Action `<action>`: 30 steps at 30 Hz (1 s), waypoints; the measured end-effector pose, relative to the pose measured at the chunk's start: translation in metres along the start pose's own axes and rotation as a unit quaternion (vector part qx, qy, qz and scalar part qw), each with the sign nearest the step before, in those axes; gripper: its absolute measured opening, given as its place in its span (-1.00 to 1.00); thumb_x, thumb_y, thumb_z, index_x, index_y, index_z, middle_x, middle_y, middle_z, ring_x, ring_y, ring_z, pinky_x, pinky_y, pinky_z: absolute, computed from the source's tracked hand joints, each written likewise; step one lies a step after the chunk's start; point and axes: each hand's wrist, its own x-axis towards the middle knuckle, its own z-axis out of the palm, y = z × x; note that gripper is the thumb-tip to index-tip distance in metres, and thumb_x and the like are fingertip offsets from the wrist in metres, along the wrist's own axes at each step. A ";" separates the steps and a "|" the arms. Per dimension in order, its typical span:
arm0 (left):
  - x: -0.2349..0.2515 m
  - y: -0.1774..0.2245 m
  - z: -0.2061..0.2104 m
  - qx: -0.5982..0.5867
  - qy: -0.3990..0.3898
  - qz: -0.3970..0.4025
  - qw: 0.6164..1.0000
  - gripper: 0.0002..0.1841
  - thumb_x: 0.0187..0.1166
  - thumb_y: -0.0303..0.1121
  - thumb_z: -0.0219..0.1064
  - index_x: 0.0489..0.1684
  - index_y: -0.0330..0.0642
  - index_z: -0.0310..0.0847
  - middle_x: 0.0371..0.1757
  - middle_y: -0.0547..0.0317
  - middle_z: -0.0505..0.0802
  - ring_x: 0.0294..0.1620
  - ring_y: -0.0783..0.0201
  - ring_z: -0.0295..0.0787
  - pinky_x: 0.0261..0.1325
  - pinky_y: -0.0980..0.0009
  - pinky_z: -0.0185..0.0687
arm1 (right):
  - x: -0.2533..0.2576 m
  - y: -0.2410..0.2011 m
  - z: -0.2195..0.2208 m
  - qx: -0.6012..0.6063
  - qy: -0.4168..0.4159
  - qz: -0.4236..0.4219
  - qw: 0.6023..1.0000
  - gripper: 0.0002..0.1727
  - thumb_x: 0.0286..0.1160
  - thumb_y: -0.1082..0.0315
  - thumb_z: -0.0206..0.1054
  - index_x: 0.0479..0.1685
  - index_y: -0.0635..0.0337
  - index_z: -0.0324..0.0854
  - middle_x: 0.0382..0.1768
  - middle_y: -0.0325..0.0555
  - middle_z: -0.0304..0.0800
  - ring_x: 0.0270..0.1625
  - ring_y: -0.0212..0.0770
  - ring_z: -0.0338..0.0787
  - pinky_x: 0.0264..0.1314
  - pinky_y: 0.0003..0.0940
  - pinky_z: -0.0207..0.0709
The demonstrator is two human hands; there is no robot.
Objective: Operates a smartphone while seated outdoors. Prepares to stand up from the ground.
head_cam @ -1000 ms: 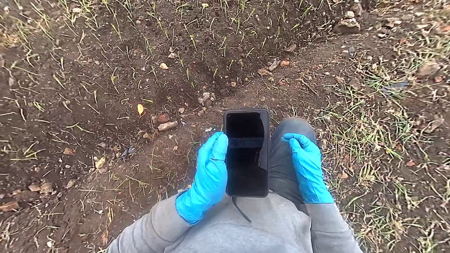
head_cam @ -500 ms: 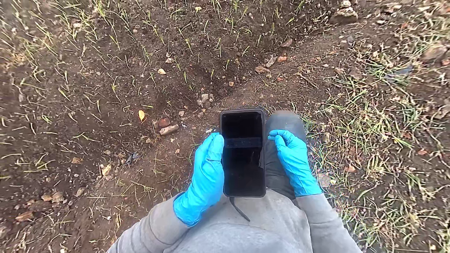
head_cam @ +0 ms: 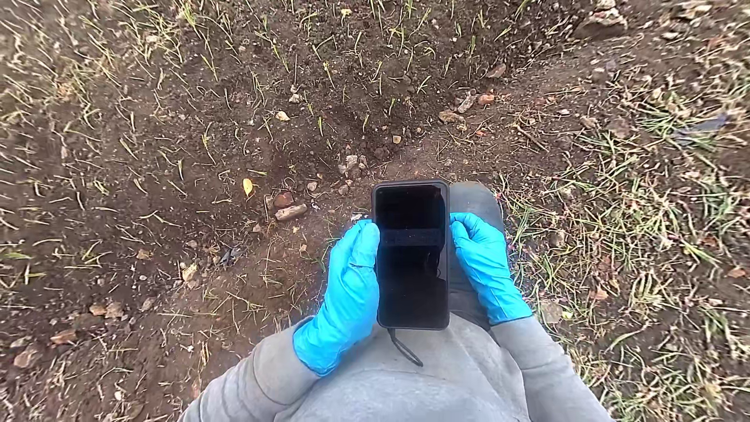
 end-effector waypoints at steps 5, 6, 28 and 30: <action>0.001 0.001 0.004 -0.003 -0.003 0.003 1.000 -0.54 0.94 -0.10 -0.16 0.14 -0.09 0.71 -0.03 0.17 0.85 0.00 0.32 0.83 0.05 0.26 0.83 | -0.001 -0.001 -0.003 -0.036 0.005 0.007 0.999 -0.75 0.69 0.28 0.19 -0.02 -0.10 0.83 -0.28 -0.39 0.88 -0.24 -0.48 0.77 -0.11 -0.30 0.62; 0.002 0.002 0.004 -0.005 -0.006 0.004 1.000 -0.54 0.94 -0.10 -0.16 0.14 -0.09 0.72 -0.03 0.17 0.85 0.00 0.32 0.83 0.05 0.25 0.83 | -0.001 0.000 -0.003 -0.036 0.007 0.006 0.999 -0.75 0.68 0.28 0.18 -0.02 -0.10 0.83 -0.28 -0.39 0.88 -0.23 -0.47 0.77 -0.10 -0.29 0.62; 0.008 -0.009 0.003 -0.021 -0.015 -0.009 1.000 -0.54 0.93 -0.11 -0.12 0.19 -0.14 0.71 -0.01 0.14 0.85 0.01 0.31 0.83 0.06 0.25 0.83 | -0.004 0.010 -0.008 -0.147 -0.007 0.014 0.989 -0.73 0.62 0.14 0.18 0.00 -0.18 0.82 -0.26 -0.32 0.88 -0.10 -0.23 0.80 0.01 0.02 0.57; 0.008 -0.010 0.003 -0.022 -0.017 -0.011 1.000 -0.54 0.93 -0.10 -0.12 0.18 -0.14 0.71 -0.01 0.14 0.85 0.01 0.31 0.83 0.07 0.24 0.83 | -0.003 0.008 -0.008 -0.157 -0.008 0.018 0.987 -0.72 0.62 0.12 0.16 -0.01 -0.19 0.82 -0.26 -0.31 0.87 -0.09 -0.21 0.80 0.02 0.03 0.56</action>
